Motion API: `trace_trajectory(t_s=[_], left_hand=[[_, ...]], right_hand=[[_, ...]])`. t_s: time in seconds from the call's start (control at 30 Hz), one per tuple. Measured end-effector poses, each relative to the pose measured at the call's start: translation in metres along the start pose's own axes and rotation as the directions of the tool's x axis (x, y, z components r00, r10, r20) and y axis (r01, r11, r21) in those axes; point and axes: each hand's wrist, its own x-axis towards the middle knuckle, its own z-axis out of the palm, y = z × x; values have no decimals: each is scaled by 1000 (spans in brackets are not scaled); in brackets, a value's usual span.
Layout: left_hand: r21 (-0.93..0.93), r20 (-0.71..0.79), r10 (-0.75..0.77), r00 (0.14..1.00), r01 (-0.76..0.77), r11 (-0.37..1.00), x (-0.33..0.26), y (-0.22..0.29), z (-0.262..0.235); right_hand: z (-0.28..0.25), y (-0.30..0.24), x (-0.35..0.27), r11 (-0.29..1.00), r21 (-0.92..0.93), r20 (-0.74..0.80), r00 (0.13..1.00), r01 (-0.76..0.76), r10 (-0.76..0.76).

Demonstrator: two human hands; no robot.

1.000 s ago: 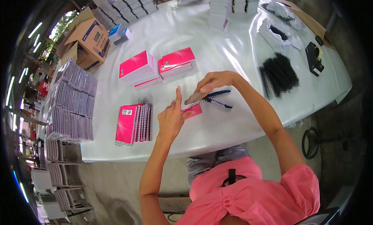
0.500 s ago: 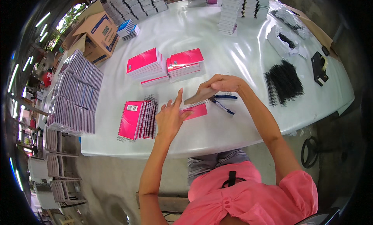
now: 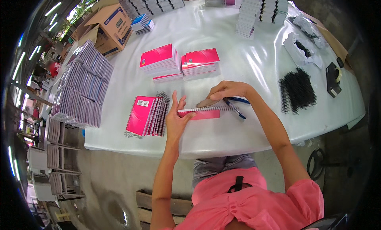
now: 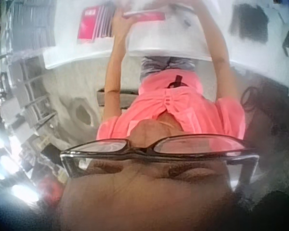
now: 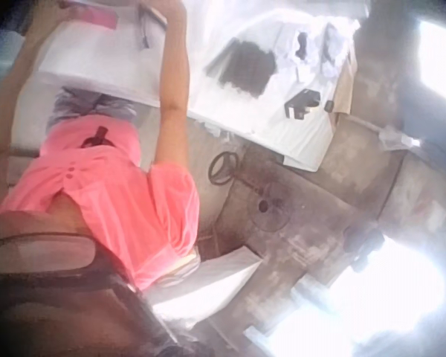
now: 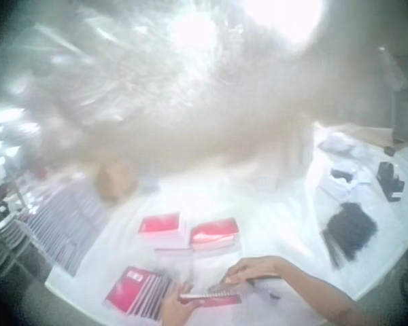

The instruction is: The person inserts a spiral binding coil into a pink notebook, trims the excess coil using a pair of pliers, and repeats the process for multiple notebooks.

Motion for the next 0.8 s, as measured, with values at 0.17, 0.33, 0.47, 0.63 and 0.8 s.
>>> trace_trajectory(t_s=[0.17,0.33,0.47,0.63,0.8], left_hand=[[-109,-24,108,994,-110,988,-1,-14,3],[-175,-14,152,988,-153,973,1,-17,7],[-156,0,208,978,-205,966,2,-19,7],[-224,24,156,987,-147,963,-1,-21,3],[-252,179,182,967,-134,959,3,-28,-18]], right_hand=[[2,-4,0,975,203,-74,994,94,-81],[2,-1,3,980,158,-140,985,120,-98],[3,-11,6,987,102,-23,992,126,-125],[12,-28,5,990,76,29,992,116,-119],[-5,-32,-21,993,-37,-183,976,112,-116]])
